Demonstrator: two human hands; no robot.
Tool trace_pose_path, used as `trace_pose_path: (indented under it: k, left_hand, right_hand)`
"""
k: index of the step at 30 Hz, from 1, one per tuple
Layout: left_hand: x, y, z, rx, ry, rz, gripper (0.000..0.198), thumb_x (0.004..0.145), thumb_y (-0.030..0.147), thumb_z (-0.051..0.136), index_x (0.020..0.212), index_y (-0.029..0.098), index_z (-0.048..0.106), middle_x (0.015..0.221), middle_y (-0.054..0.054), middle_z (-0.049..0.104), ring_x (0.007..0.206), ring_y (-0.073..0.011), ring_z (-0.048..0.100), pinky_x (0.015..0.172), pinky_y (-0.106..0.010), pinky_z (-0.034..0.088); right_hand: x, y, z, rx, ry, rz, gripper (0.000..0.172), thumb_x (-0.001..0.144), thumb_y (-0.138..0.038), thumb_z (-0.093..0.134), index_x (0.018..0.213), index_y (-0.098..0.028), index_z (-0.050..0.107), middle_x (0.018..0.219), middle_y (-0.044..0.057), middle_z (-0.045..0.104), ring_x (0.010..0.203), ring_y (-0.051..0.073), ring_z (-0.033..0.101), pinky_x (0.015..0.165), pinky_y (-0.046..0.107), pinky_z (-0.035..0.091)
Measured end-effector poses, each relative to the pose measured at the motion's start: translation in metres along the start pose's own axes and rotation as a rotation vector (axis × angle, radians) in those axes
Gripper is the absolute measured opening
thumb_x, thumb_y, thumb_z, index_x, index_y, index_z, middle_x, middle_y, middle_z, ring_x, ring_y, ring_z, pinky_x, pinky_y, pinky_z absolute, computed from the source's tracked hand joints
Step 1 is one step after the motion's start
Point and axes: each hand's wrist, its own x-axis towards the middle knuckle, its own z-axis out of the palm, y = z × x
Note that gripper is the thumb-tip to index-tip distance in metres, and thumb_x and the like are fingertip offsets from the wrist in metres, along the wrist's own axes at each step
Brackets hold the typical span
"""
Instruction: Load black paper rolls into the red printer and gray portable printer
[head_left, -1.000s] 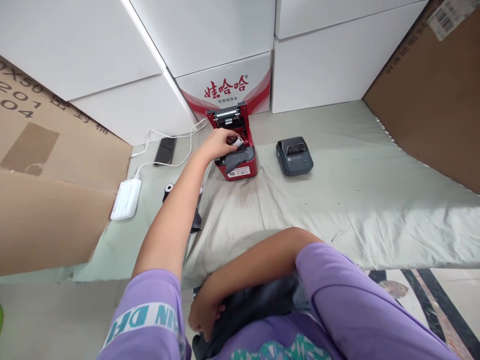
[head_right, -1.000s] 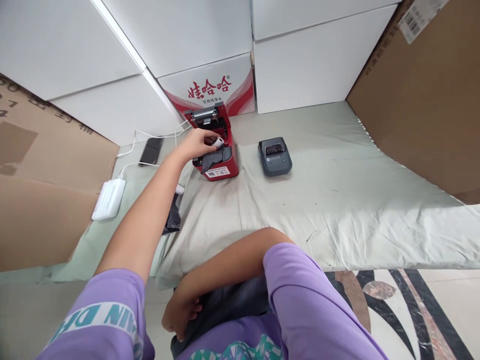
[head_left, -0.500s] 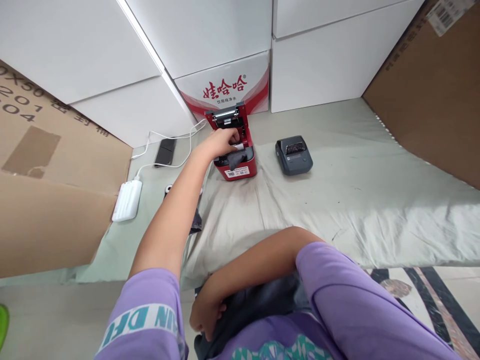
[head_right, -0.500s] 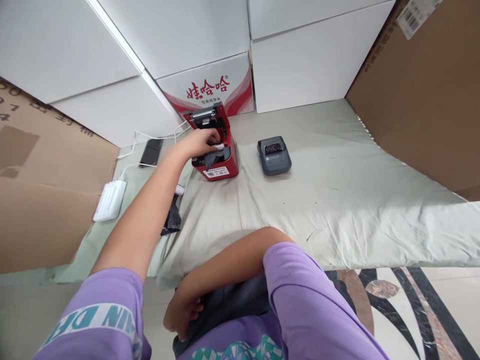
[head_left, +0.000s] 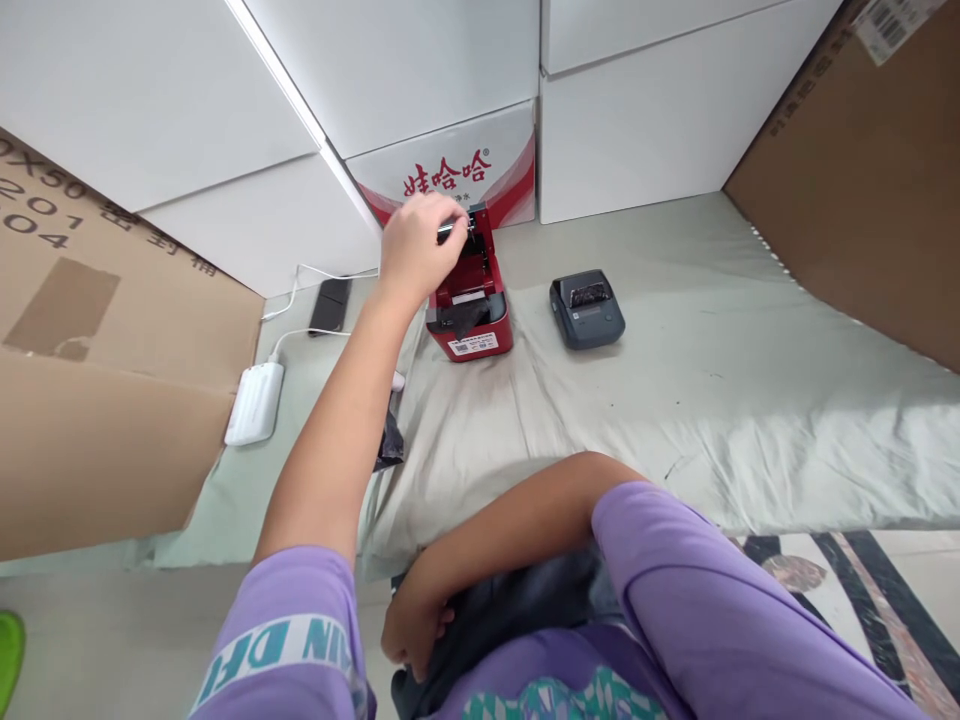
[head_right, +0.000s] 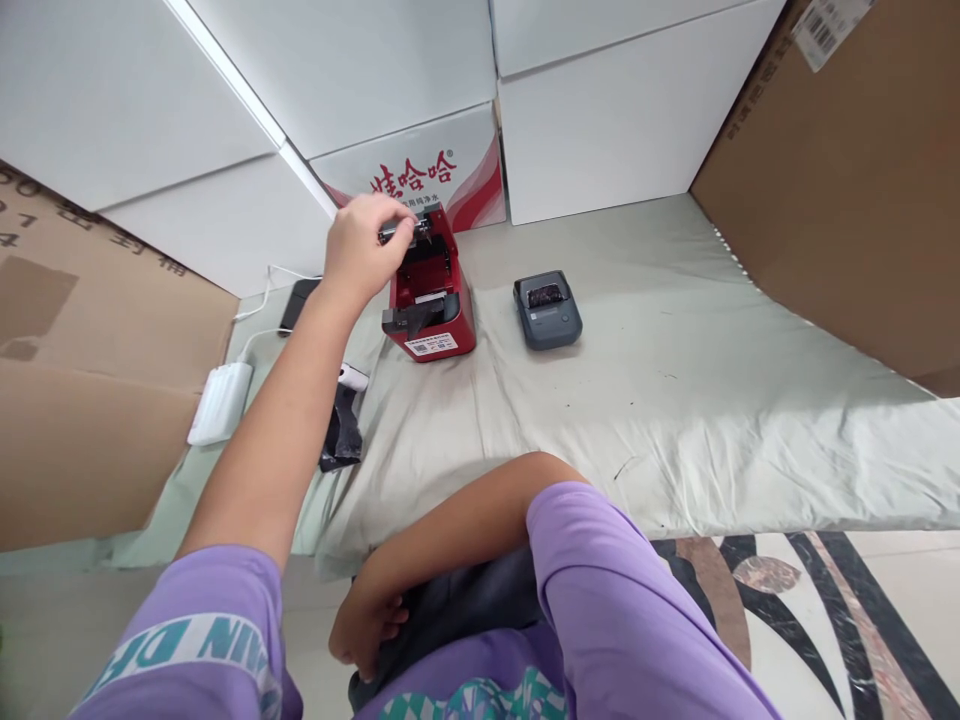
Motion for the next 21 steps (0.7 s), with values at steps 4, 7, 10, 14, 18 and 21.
trace_pose_path:
  k: [4,7,10,14,18,21]
  left_hand:
    - [0.004,-0.001,0.003,0.168,-0.017,-0.015,0.046,0.105,0.046,0.039,0.14,0.024,0.06,0.145,-0.013,0.062,0.144,-0.0316,0.047,0.122,-0.048,0.026]
    - [-0.003,0.0,0.001,0.247,-0.065,-0.015,0.051,0.108,0.046,0.026,0.132,0.024,0.065,0.139,-0.012,0.067,0.134,-0.0282,0.055,0.119,-0.045,0.029]
    - [-0.023,0.007,-0.003,0.296,-0.089,-0.005,0.054,0.108,0.047,0.025,0.116,0.022,0.073,0.121,-0.011,0.074,0.119,-0.0276,0.063,0.109,-0.041,0.039]
    - [-0.048,0.017,-0.002,0.337,-0.175,-0.01,0.054,0.106,0.051,0.033,0.101,0.021,0.078,0.108,-0.012,0.077,0.107,-0.0296,0.068,0.091,-0.038,0.047]
    - [-0.055,0.02,0.004,0.337,-0.199,-0.02,0.056,0.106,0.05,0.032,0.104,0.021,0.079,0.111,-0.012,0.077,0.107,-0.0296,0.069,0.09,-0.038,0.049]
    - [-0.054,0.023,0.008,0.334,-0.212,-0.047,0.06,0.107,0.051,0.029,0.104,0.017,0.079,0.115,-0.014,0.075,0.11,-0.0298,0.069,0.094,-0.038,0.049]
  right_hand:
    - [0.004,0.003,-0.003,0.019,-0.049,-0.033,0.045,0.076,-0.035,0.065,0.036,-0.024,0.049,0.037,-0.003,0.057,0.039,0.022,0.062,0.033,0.028,0.042]
    - [0.009,0.007,-0.005,0.025,-0.121,-0.04,0.041,0.066,-0.034,0.069,0.03,-0.027,0.051,0.036,-0.005,0.057,0.04,0.023,0.064,0.034,0.028,0.044]
    - [0.013,0.01,-0.007,0.045,-0.145,-0.057,0.038,0.061,-0.032,0.069,0.027,-0.03,0.052,0.035,-0.006,0.057,0.039,0.023,0.064,0.033,0.027,0.043]
    - [0.017,0.013,-0.008,0.077,-0.184,-0.076,0.034,0.06,-0.03,0.068,0.028,-0.031,0.055,0.038,-0.006,0.059,0.04,0.023,0.065,0.034,0.027,0.044]
    - [0.019,0.016,-0.007,0.126,-0.183,-0.075,0.033,0.057,-0.027,0.068,0.027,-0.032,0.055,0.037,-0.007,0.059,0.038,0.022,0.064,0.033,0.027,0.044]
    - [0.022,0.018,-0.006,0.147,-0.171,-0.058,0.032,0.056,-0.027,0.068,0.028,-0.031,0.055,0.036,-0.007,0.058,0.036,0.022,0.062,0.031,0.025,0.041]
